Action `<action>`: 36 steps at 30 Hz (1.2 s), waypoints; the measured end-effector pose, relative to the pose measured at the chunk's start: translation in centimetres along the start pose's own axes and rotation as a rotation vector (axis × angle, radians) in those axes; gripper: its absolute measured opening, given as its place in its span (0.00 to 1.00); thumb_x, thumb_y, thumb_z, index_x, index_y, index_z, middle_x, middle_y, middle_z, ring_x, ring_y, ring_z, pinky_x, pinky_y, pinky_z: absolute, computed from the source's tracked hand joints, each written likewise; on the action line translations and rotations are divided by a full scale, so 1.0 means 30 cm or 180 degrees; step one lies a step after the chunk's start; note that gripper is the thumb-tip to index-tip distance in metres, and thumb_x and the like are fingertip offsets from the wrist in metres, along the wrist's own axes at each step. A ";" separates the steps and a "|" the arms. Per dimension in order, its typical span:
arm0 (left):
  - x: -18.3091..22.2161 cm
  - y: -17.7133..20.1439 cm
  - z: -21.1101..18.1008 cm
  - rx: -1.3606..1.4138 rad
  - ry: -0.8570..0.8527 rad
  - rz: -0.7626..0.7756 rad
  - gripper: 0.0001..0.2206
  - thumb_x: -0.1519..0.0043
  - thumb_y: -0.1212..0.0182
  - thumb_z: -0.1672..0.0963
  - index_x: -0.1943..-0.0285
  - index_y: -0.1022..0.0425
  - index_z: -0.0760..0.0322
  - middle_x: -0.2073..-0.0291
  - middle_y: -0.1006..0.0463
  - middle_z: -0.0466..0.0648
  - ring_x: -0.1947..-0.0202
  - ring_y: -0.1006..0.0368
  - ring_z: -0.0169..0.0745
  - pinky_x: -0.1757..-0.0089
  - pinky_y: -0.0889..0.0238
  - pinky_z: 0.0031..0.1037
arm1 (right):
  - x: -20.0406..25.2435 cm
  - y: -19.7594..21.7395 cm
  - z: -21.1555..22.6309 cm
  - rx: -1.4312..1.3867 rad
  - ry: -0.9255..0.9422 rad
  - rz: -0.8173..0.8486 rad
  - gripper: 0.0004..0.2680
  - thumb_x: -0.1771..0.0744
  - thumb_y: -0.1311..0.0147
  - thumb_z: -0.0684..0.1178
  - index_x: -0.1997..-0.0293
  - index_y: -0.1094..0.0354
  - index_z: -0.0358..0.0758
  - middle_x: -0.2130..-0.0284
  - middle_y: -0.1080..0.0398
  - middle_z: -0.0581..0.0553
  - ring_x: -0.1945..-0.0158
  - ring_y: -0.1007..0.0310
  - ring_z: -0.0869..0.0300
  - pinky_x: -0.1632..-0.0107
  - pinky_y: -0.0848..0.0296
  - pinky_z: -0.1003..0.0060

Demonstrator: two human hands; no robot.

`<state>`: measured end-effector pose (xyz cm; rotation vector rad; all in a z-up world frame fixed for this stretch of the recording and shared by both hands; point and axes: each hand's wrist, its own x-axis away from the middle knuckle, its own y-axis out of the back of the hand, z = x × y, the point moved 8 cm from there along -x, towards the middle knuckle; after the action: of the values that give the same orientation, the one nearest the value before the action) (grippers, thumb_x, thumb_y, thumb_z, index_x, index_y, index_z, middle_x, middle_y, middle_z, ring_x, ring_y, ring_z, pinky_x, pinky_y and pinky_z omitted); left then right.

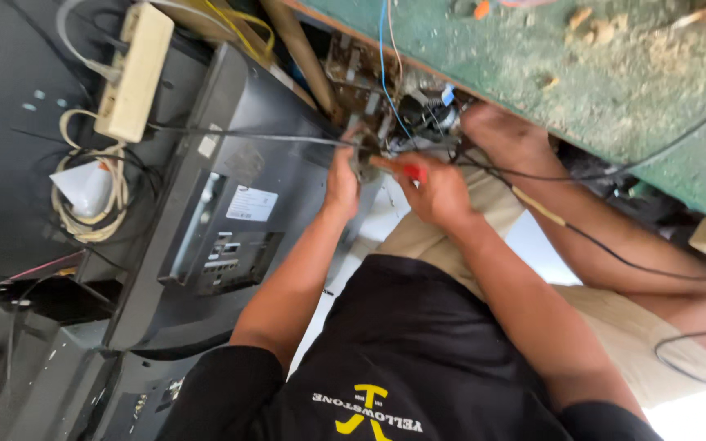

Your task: The person brushes dust off an electronic component, wipes the internal shaft with a cloth, and reassembles the motor housing.

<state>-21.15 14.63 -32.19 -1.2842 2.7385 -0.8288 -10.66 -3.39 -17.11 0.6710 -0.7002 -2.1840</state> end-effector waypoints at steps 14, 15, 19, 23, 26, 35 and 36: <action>-0.020 0.004 -0.001 0.0001 0.0265 0.0260 0.24 0.29 0.55 0.52 0.22 0.30 0.53 0.41 0.18 0.59 0.43 0.21 0.52 0.43 0.25 0.39 | -0.015 -0.029 0.026 0.0380 -0.0498 0.0129 0.10 0.35 0.34 0.63 0.51 0.22 0.64 0.64 0.20 0.48 0.59 0.17 0.45 0.56 0.17 0.46; -0.010 -0.002 -0.015 -0.0006 0.0240 0.0262 0.24 0.29 0.55 0.52 0.22 0.30 0.53 0.41 0.18 0.59 0.43 0.21 0.52 0.43 0.25 0.39 | -0.003 -0.015 0.038 0.0373 -0.0476 0.0117 0.10 0.35 0.34 0.63 0.51 0.22 0.64 0.64 0.20 0.48 0.59 0.17 0.45 0.56 0.17 0.46; 0.075 -0.135 -0.129 -0.0280 0.0220 0.0371 0.24 0.29 0.52 0.53 0.22 0.31 0.56 0.37 0.21 0.59 0.41 0.22 0.50 0.42 0.24 0.41 | -0.001 0.025 0.021 -0.0111 -0.0704 0.0098 0.09 0.33 0.34 0.59 0.48 0.20 0.63 0.57 0.19 0.47 0.53 0.17 0.46 0.52 0.17 0.49; 0.075 -0.123 -0.138 -0.0419 0.0161 0.0357 0.26 0.29 0.54 0.53 0.19 0.33 0.51 0.30 0.26 0.57 0.34 0.29 0.53 0.36 0.31 0.41 | -0.029 0.087 0.119 -0.0678 -0.0488 0.0152 0.09 0.35 0.31 0.52 0.52 0.17 0.66 0.53 0.18 0.53 0.50 0.18 0.48 0.52 0.17 0.51; -0.024 0.138 0.144 0.0196 0.0775 -0.0116 0.21 0.30 0.43 0.50 0.27 0.24 0.52 0.42 0.17 0.61 0.45 0.18 0.58 0.43 0.24 0.51 | -0.033 0.104 0.126 -0.0126 -0.0449 -0.0102 0.08 0.31 0.38 0.53 0.46 0.21 0.59 0.56 0.19 0.46 0.55 0.18 0.43 0.53 0.18 0.47; 0.034 -0.098 -0.085 0.0004 0.0520 0.0700 0.24 0.27 0.48 0.53 0.20 0.33 0.55 0.33 0.24 0.64 0.35 0.25 0.60 0.37 0.29 0.49 | 0.000 0.024 -0.022 0.0270 -0.0112 -0.0044 0.11 0.33 0.36 0.53 0.46 0.23 0.61 0.62 0.22 0.49 0.59 0.18 0.46 0.56 0.18 0.48; 0.038 -0.103 -0.096 -0.0004 0.0496 0.0712 0.24 0.27 0.48 0.53 0.20 0.33 0.55 0.33 0.24 0.64 0.35 0.25 0.60 0.37 0.29 0.49 | 0.001 0.036 0.010 0.0268 -0.0093 -0.0064 0.11 0.33 0.36 0.53 0.46 0.23 0.61 0.62 0.22 0.49 0.59 0.18 0.46 0.56 0.18 0.48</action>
<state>-20.35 13.50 -28.05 -0.9253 2.9299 -0.9414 -10.36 -3.96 -16.20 0.6932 -0.8076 -2.1966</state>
